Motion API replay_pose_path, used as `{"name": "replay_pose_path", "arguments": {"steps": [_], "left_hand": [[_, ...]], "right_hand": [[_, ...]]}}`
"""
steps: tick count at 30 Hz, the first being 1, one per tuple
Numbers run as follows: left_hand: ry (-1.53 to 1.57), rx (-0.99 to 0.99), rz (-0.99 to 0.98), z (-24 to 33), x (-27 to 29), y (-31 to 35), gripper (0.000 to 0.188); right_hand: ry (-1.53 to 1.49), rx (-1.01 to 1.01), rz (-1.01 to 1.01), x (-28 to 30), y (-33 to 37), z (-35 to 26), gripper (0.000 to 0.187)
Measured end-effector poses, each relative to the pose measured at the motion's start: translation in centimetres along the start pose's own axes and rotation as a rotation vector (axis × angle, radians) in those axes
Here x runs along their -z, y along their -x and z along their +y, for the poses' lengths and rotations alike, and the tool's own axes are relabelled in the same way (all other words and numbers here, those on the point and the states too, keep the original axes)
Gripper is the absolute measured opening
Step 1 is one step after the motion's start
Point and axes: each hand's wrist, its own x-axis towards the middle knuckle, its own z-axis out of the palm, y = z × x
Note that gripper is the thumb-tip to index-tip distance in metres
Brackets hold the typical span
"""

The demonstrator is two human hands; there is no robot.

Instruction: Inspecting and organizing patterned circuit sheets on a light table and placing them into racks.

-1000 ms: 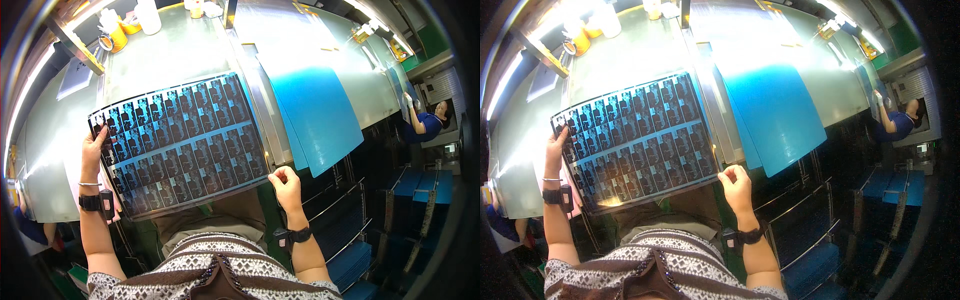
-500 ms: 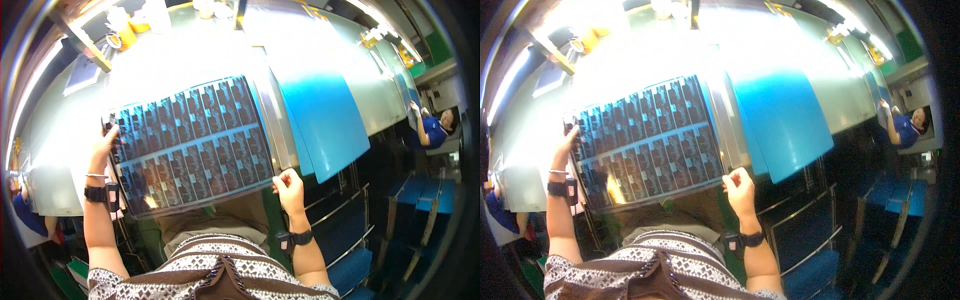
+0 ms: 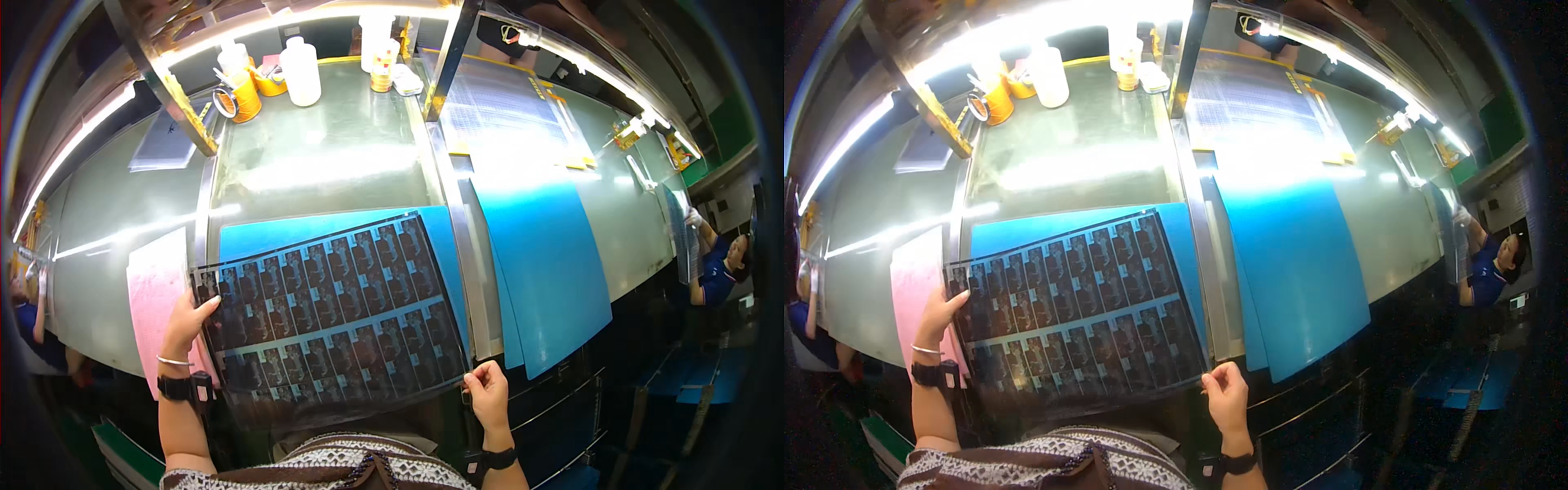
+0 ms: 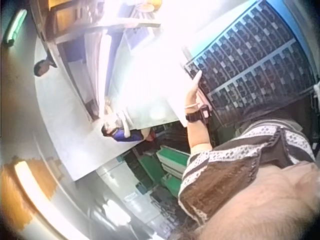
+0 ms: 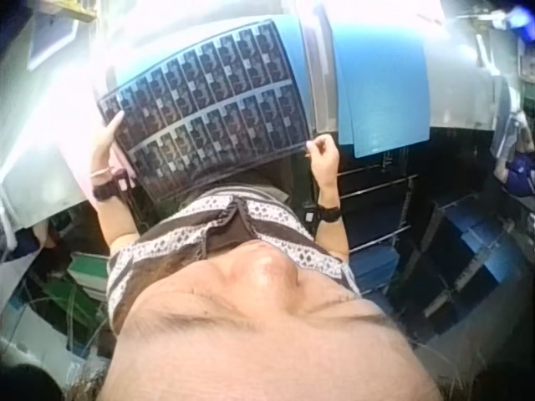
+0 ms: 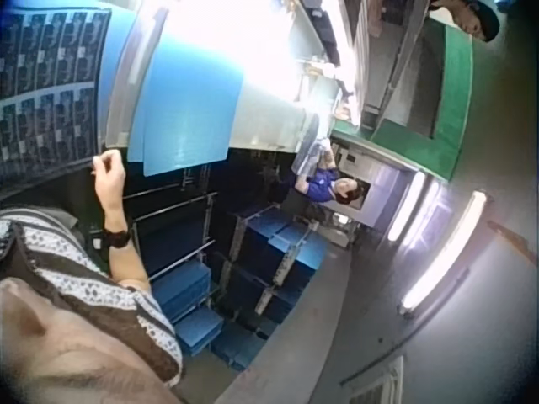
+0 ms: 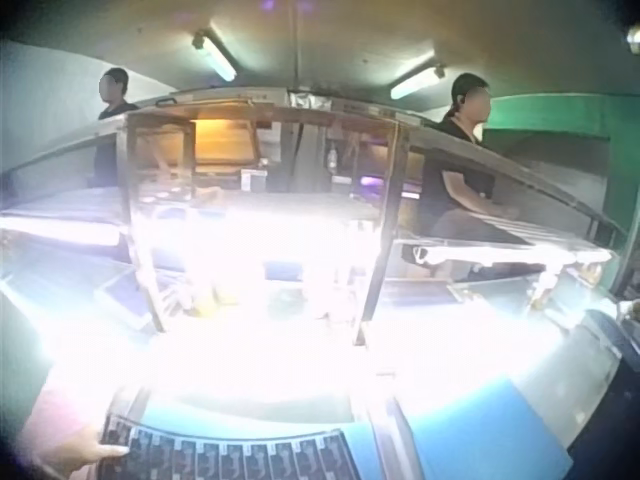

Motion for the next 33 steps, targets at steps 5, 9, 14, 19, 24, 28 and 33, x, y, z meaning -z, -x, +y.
{"name": "replay_pose_path", "arguments": {"steps": [5,9,14,19,24,28,33], "left_hand": [[0.050,-0.022,0.103,-0.6,-0.5,-0.6,0.014],[-0.030,-0.090,0.155,0.2,-1.2,0.1,0.011],[-0.059,-0.118,0.173,-1.8,-0.7,0.0,0.015],[-0.041,-0.094,0.183,-0.8,-1.0,-0.7,0.017],[-0.047,-0.117,0.184,-0.8,-0.5,-1.4,0.014],[-0.050,-0.142,0.213,-0.3,-0.9,-1.5,0.009],[-0.125,-0.150,0.248,0.3,-1.2,-2.3,0.007]], "right_hand": [[-0.001,-0.052,0.019,0.0,0.2,0.2,0.012],[-0.089,-0.108,0.034,0.2,0.4,0.6,0.013],[-0.067,-0.102,0.015,0.5,0.3,0.4,0.013],[-0.090,-0.128,0.005,0.6,0.6,1.0,0.013],[-0.096,-0.143,0.007,0.1,0.8,0.9,0.014],[-0.090,-0.140,-0.001,0.0,0.9,0.7,0.014],[-0.085,-0.138,0.011,0.1,1.5,0.4,0.014]]}}
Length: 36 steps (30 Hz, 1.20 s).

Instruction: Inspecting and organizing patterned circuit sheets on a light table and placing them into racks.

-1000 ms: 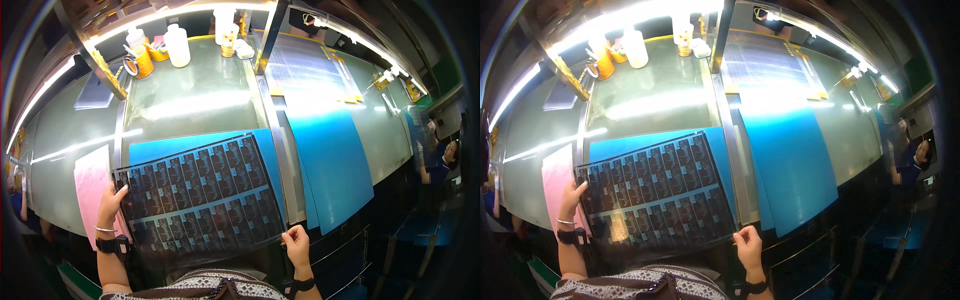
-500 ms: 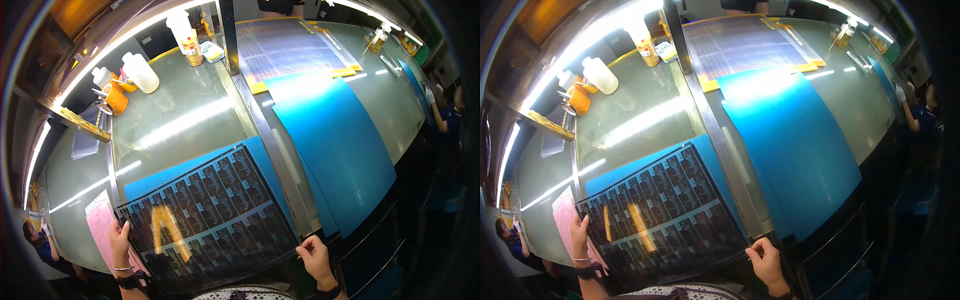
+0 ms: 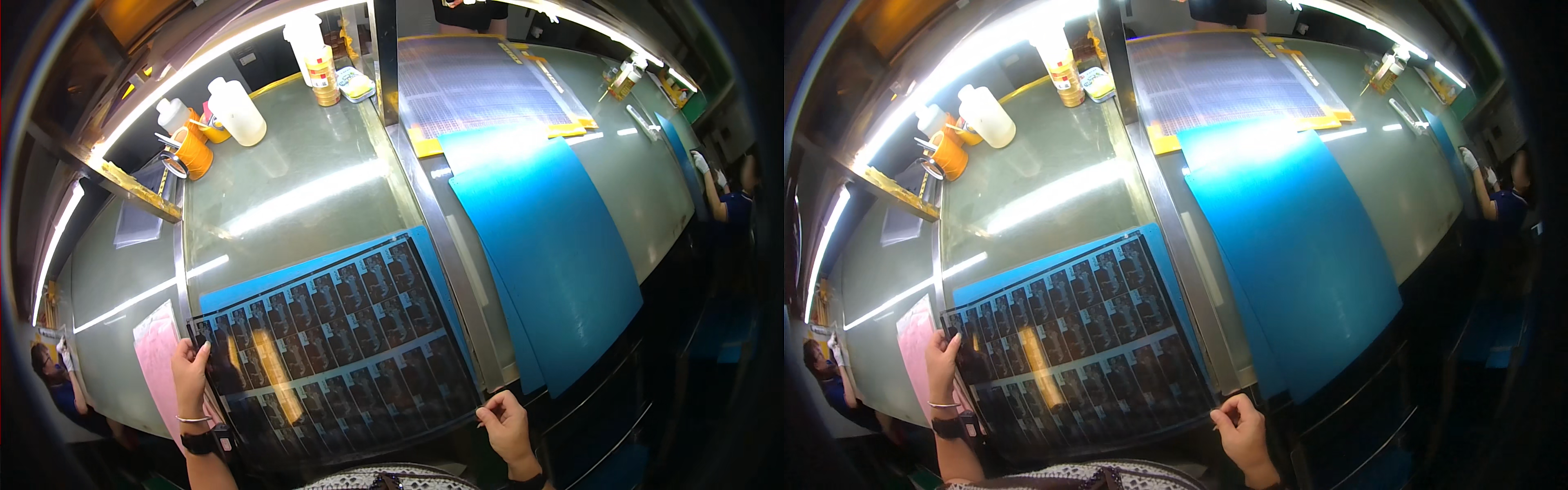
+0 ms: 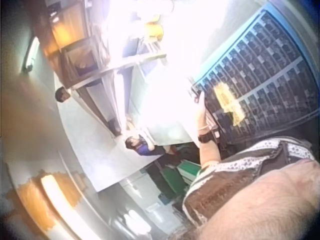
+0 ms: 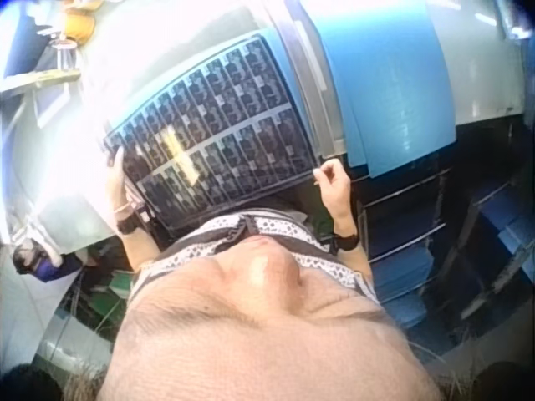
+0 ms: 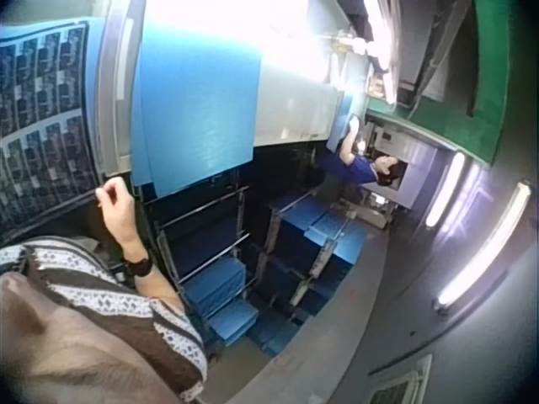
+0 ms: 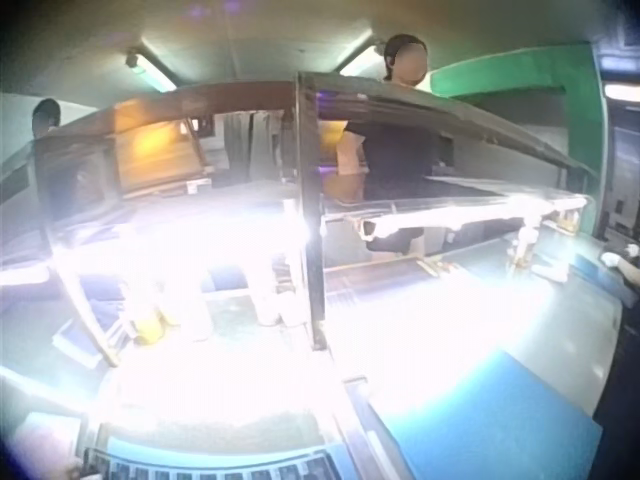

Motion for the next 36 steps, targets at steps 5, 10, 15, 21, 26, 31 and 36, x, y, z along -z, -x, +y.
{"name": "replay_pose_path", "arguments": {"steps": [5,10,15,21,26,31,36], "left_hand": [[-0.040,-0.025,-0.001,-0.6,0.0,-0.4,0.010],[-0.017,0.000,-0.001,-1.0,0.1,-0.6,0.009],[-0.024,0.003,-0.013,-0.7,0.1,-0.5,0.009],[-0.021,-0.020,0.005,-0.9,0.1,-0.3,0.009],[-0.011,-0.038,0.011,-0.4,-0.1,0.2,0.010],[-0.024,-0.032,0.015,0.3,0.1,0.8,0.008],[0.049,-0.076,0.022,-0.8,0.1,0.7,0.011]], "right_hand": [[0.013,0.001,0.012,-0.1,0.1,0.0,0.014],[0.011,0.010,0.019,-0.2,0.1,-0.1,0.014],[0.052,0.023,0.028,-0.3,0.2,-0.6,0.015],[0.126,0.045,0.036,-0.2,0.3,-0.5,0.015],[0.119,0.075,0.032,-0.1,0.1,-0.4,0.015],[0.124,0.061,0.026,-0.3,0.0,-0.8,0.015],[0.111,0.086,0.031,-0.2,0.1,0.0,0.014]]}}
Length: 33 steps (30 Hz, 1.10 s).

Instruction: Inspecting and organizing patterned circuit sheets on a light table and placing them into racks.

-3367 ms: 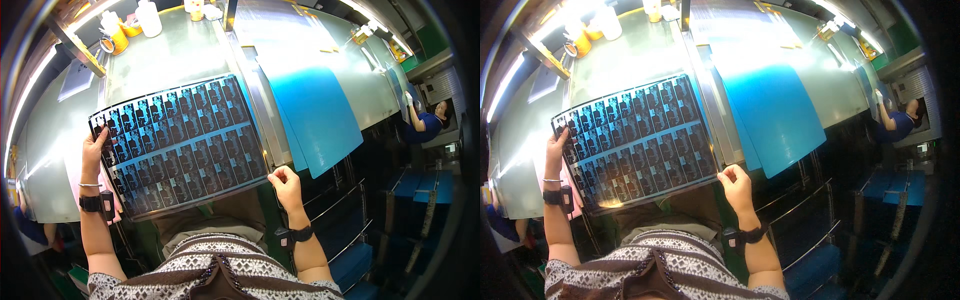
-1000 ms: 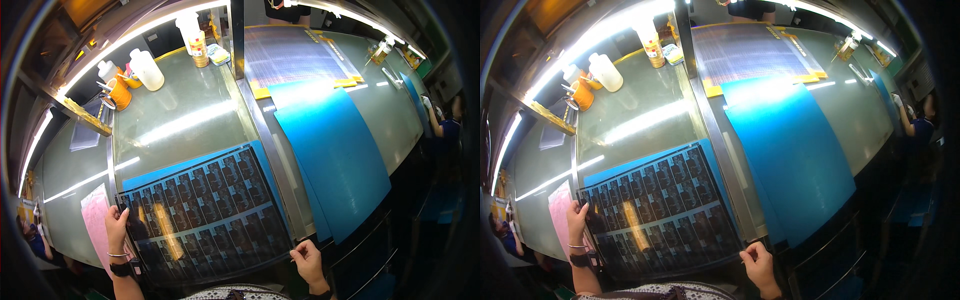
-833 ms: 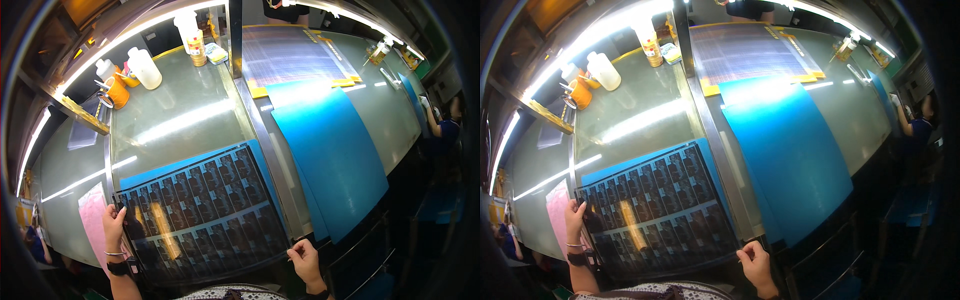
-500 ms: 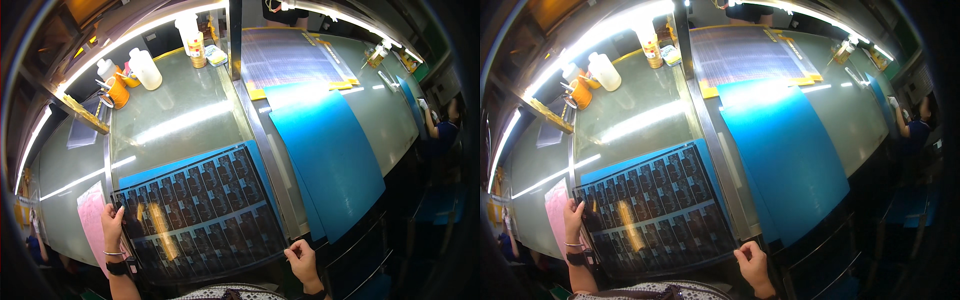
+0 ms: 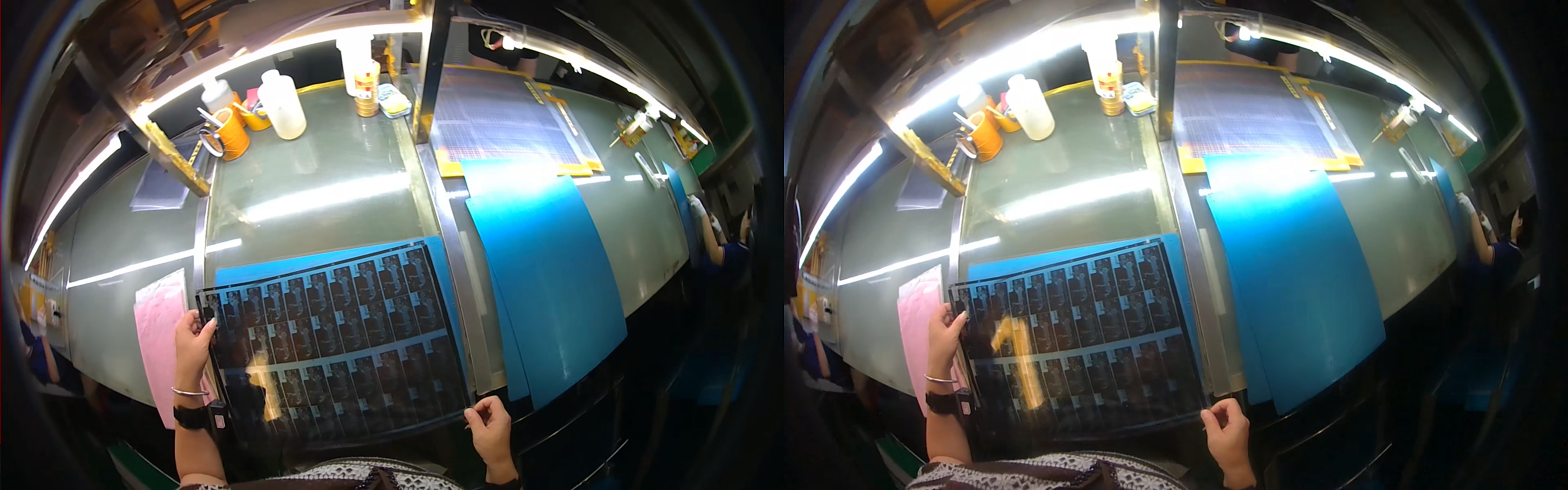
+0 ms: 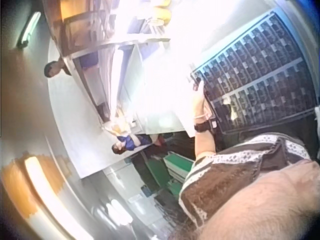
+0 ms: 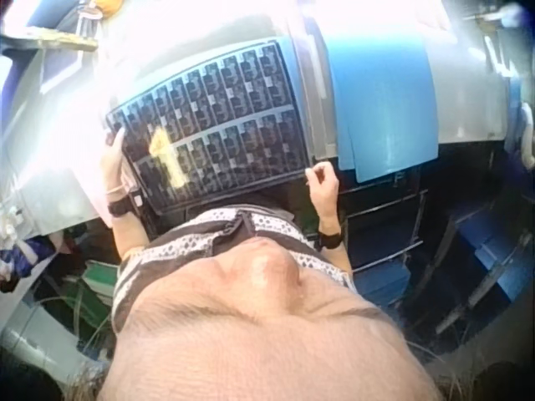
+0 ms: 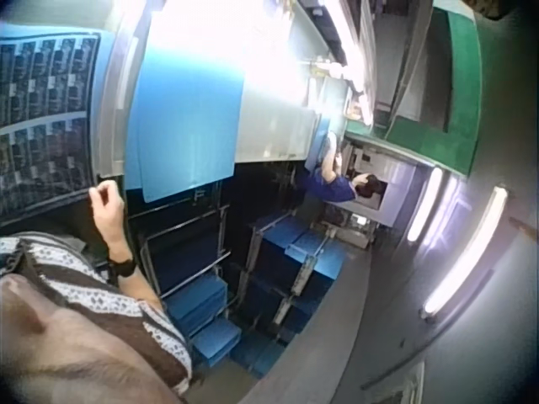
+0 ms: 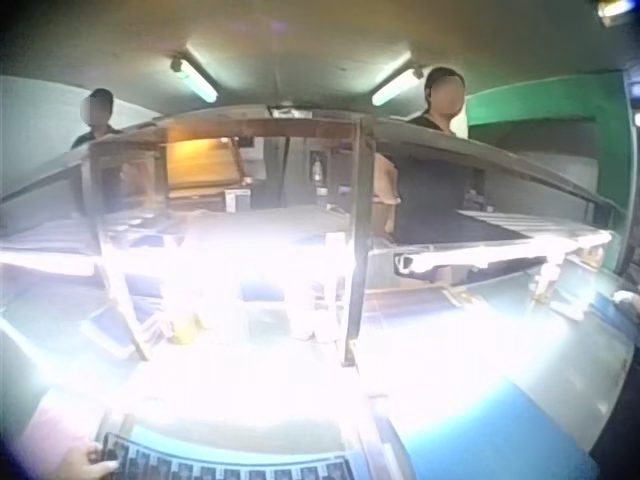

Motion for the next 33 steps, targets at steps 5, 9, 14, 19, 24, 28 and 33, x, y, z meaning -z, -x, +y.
{"name": "replay_pose_path", "arguments": {"steps": [5,9,14,19,24,28,33], "left_hand": [[0.156,0.010,0.033,0.4,0.1,1.0,0.034],[0.133,-0.052,0.009,-0.4,1.3,1.3,0.041],[0.134,-0.051,-0.018,-0.1,1.4,1.8,0.038],[0.127,-0.056,-0.012,-1.0,1.7,2.3,0.037],[0.151,-0.055,-0.023,-1.3,2.0,2.8,0.037],[0.159,-0.030,-0.030,-1.2,1.9,3.2,0.041],[0.136,-0.035,-0.029,-2.3,2.1,3.2,0.047]], "right_hand": [[0.002,0.021,0.008,-0.2,0.1,-0.5,0.013],[0.041,0.034,-0.031,-0.2,0.2,-0.7,0.012],[0.041,0.057,0.036,-0.4,0.0,-0.3,0.013],[0.089,0.119,0.051,-0.4,0.0,-0.8,0.013],[0.062,0.128,0.053,-0.6,0.0,-0.8,0.013],[-0.014,0.118,0.047,-0.7,-0.1,-0.1,0.013],[-0.005,0.119,0.045,-0.7,-0.1,0.0,0.013]]}}
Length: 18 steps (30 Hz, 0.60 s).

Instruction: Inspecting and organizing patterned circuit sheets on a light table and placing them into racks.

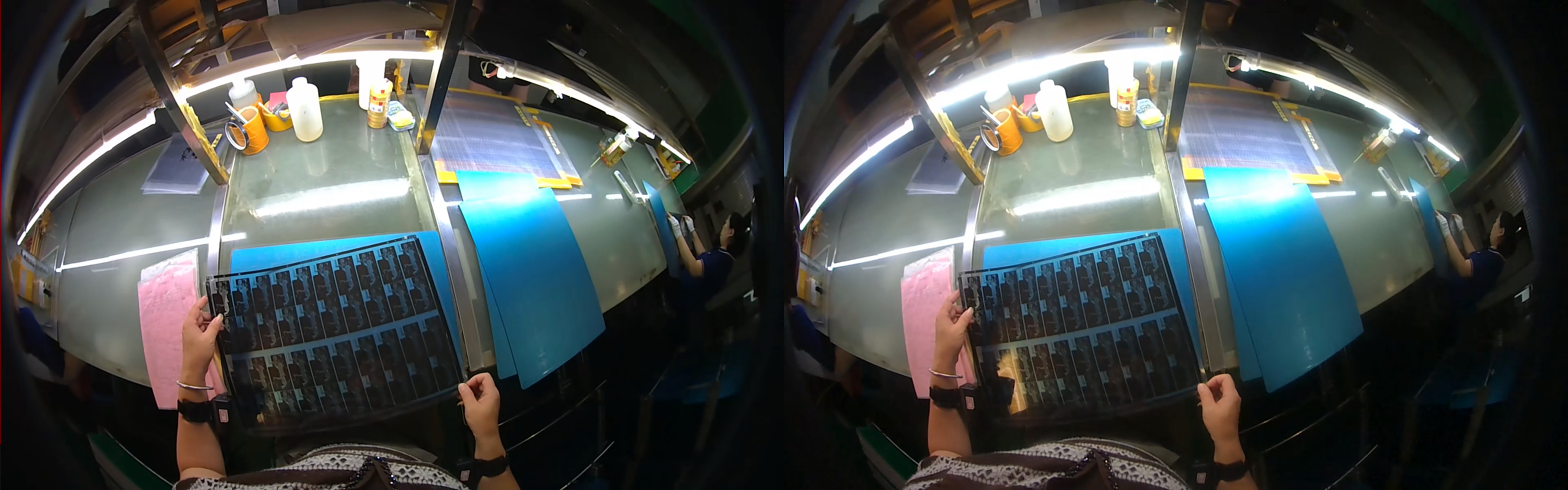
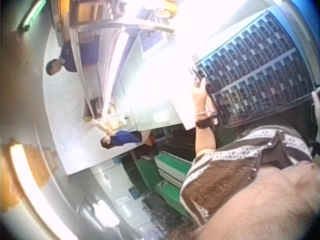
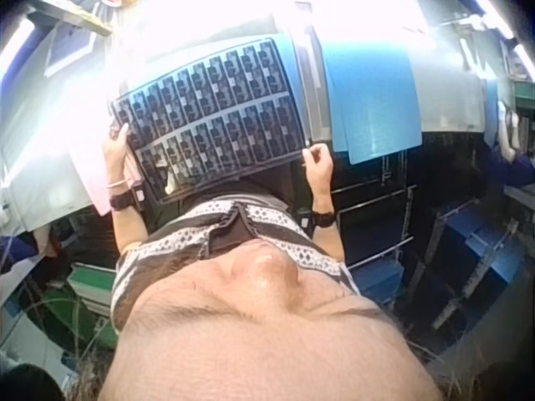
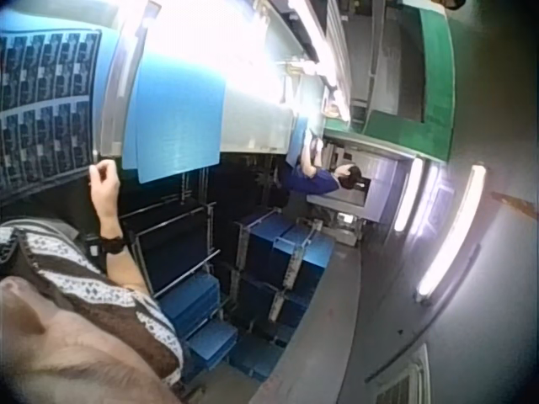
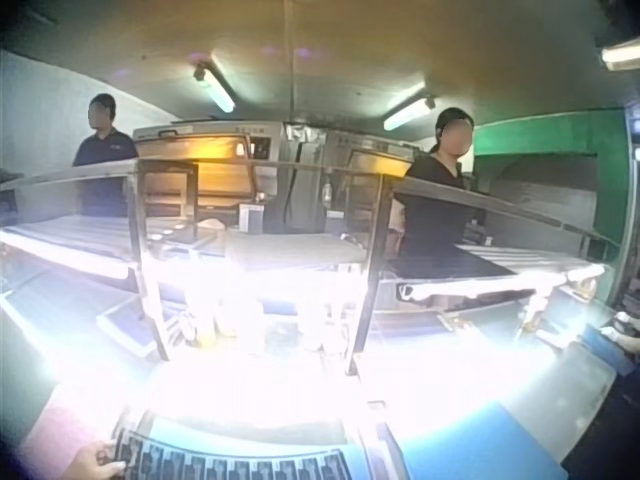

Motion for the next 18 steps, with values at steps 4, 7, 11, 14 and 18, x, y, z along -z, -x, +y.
{"name": "replay_pose_path", "arguments": {"steps": [4,7,11,14,18], "left_hand": [[-0.018,0.001,0.010,-0.6,-0.1,0.0,0.051],[-0.025,-0.004,0.016,-0.6,0.0,0.0,0.052],[-0.015,-0.006,0.011,-0.9,-0.4,-0.3,0.052],[-0.032,0.013,0.023,-0.7,-0.1,-0.2,0.053],[-0.040,-0.007,0.027,-1.2,0.2,-0.3,0.054]], "right_hand": [[-0.009,-0.014,0.005,0.1,-0.1,0.4,0.013],[0.003,-0.023,-0.001,0.2,-0.2,0.4,0.014],[0.026,0.030,-0.008,0.4,0.0,0.9,0.013],[-0.112,-0.045,-0.007,-0.2,-0.2,0.7,0.015],[-0.200,-0.042,0.011,-0.6,0.1,0.4,0.024]]}}
